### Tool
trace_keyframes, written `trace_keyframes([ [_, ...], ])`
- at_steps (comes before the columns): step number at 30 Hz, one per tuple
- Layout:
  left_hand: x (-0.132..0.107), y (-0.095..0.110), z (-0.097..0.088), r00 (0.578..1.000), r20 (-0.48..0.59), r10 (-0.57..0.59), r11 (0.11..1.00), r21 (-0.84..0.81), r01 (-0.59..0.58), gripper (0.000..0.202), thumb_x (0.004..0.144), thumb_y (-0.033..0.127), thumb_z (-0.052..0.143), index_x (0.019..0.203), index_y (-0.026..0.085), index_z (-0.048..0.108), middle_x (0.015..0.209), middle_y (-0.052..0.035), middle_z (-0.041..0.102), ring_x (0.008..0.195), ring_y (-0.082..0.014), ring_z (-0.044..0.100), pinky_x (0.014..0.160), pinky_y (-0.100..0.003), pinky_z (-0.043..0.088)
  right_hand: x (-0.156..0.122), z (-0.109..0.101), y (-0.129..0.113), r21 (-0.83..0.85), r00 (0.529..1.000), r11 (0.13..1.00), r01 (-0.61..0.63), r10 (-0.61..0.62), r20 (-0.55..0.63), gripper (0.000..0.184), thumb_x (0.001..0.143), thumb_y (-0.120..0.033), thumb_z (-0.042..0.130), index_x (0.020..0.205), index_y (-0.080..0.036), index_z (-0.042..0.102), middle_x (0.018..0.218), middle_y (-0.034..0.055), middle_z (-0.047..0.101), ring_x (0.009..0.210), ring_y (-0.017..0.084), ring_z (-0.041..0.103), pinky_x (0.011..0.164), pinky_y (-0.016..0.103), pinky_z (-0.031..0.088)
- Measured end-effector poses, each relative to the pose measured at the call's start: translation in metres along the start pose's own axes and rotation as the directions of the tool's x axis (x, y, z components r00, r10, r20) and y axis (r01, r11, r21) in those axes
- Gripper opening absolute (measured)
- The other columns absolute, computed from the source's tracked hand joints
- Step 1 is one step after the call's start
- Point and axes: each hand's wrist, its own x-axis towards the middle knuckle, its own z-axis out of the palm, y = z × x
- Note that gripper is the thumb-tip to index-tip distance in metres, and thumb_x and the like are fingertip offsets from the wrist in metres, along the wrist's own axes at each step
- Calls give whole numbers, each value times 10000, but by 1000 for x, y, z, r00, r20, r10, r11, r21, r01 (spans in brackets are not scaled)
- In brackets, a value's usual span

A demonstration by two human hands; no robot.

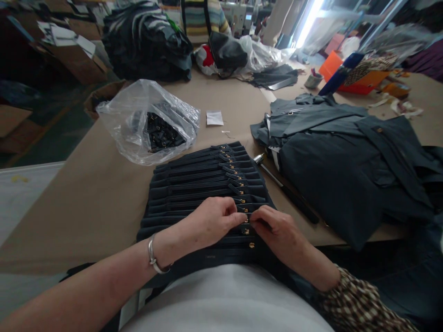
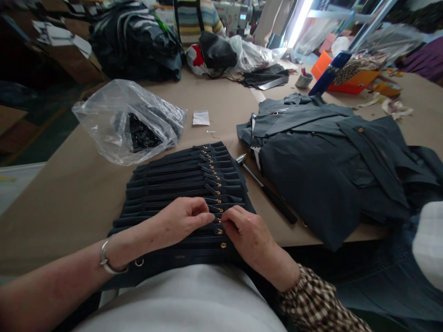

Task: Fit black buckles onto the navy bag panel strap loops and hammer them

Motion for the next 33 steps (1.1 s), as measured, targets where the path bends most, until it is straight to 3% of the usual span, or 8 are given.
trace_keyframes([
  [2,4,8,-4,995,15,-101,921,-376,99,402,810,591,515,782,191,549,584,50,478,475,-77,413,430,-199,265,6,-5,-16,26,995,996,84,-82,-55,137,896,-130,502,928,-205,612,858,28,609,755,135,574,669,256,452],
  [5,8,19,-6,967,104,-232,612,-757,228,544,776,719,454,921,198,520,617,55,474,423,-58,403,373,-171,217,18,-6,-40,-34,972,978,206,-208,-108,160,896,-244,546,1030,-205,624,914,60,608,861,189,559,756,320,460],
  [7,10,24,-4,956,91,-278,504,-834,226,592,754,744,462,941,187,528,636,46,489,432,-55,418,379,-166,245,27,-3,-50,-110,968,971,212,-224,-110,171,870,-317,588,982,-198,641,915,71,611,894,223,537,788,365,444],
  [13,17,26,9,931,-90,-354,459,-884,89,637,727,772,465,940,176,536,633,50,486,481,-63,441,456,-188,352,42,12,-45,-138,980,986,94,-116,-162,168,775,-350,706,786,-203,624,841,46,620,833,218,524,758,368,410],
  [18,19,26,18,905,-162,-394,503,-862,65,679,710,801,437,984,186,529,692,36,512,544,-91,484,496,-215,374,43,21,-38,-36,985,999,36,-42,-166,105,715,-167,701,699,-208,606,812,25,616,789,193,514,708,330,403],
  [23,19,23,27,923,-289,-254,657,-752,-55,558,777,725,448,930,196,535,736,28,522,642,-110,514,591,-235,418,45,25,-46,173,981,985,-18,51,-187,117,702,-120,601,638,-193,536,802,31,609,801,190,517,762,343,428],
  [28,14,22,20,933,-342,-107,843,-528,-97,484,831,666,416,854,196,530,717,35,506,608,-100,471,570,-227,397,42,11,-40,576,984,810,-114,172,-48,114,850,-229,477,758,-189,530,740,8,606,706,144,569,680,273,485],
  [33,4,25,8,981,-185,50,957,-272,-100,424,854,547,457,628,189,450,571,55,408,528,-84,360,482,-219,280,19,-15,-21,148,984,988,-52,76,-161,53,885,-202,511,853,-190,551,716,-4,610,621,121,574,591,236,437],
])
